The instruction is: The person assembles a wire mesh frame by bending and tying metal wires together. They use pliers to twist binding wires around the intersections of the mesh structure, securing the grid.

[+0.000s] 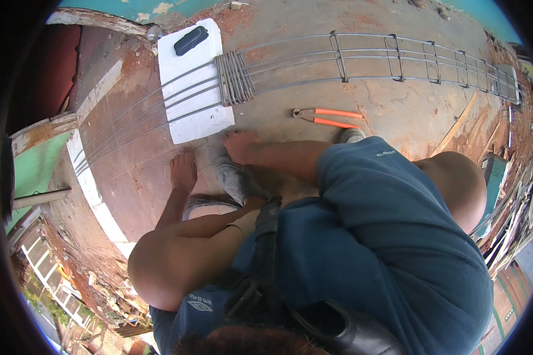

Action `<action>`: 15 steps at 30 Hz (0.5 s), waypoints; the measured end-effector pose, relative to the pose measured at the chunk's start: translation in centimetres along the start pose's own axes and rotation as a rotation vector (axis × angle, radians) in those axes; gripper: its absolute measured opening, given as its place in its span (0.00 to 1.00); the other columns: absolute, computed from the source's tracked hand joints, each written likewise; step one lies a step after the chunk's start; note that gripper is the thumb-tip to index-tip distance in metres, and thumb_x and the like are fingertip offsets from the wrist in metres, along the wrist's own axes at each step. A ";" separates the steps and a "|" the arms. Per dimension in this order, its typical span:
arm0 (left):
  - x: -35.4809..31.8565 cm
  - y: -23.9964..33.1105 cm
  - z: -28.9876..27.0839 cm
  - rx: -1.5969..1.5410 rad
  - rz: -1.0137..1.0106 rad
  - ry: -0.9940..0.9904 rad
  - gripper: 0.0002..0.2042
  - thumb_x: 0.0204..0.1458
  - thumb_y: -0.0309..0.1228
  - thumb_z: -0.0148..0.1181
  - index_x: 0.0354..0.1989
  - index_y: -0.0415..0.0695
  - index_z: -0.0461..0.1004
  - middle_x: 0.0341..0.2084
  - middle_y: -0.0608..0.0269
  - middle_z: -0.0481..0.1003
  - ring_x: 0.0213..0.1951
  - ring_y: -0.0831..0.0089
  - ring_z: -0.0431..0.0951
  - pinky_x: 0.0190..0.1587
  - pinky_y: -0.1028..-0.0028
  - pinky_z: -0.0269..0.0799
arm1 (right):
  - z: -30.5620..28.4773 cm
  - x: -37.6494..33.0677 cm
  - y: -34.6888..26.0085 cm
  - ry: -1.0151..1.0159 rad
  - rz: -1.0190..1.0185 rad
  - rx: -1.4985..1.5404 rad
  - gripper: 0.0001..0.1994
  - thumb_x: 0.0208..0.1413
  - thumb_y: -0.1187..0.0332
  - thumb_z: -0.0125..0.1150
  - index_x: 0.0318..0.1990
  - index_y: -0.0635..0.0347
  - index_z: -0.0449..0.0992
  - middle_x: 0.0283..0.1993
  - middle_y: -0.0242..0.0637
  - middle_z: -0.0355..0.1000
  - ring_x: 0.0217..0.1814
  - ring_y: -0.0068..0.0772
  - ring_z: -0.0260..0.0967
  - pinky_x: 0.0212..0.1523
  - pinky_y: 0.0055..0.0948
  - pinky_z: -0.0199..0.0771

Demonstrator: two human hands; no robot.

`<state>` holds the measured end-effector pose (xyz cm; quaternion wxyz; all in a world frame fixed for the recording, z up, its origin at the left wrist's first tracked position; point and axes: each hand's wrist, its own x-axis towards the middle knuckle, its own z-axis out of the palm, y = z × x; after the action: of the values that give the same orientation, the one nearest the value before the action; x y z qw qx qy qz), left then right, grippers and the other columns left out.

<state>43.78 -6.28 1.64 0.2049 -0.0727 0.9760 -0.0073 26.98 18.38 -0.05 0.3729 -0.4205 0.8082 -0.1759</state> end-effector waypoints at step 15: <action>-0.6 6.6 -17.7 -0.306 0.108 -0.159 0.07 0.68 0.27 0.55 0.51 0.43 0.69 0.48 0.44 0.76 0.49 0.39 0.80 0.50 0.46 0.78 | -1.7 -0.4 -3.8 -0.054 -0.426 0.714 0.20 0.75 0.57 0.55 0.66 0.59 0.76 0.62 0.54 0.78 0.66 0.57 0.75 0.69 0.46 0.72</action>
<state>36.26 0.05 17.78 0.2680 -0.0508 0.9490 0.1579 27.89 16.38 3.55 0.4717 -0.4271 0.5813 -0.5071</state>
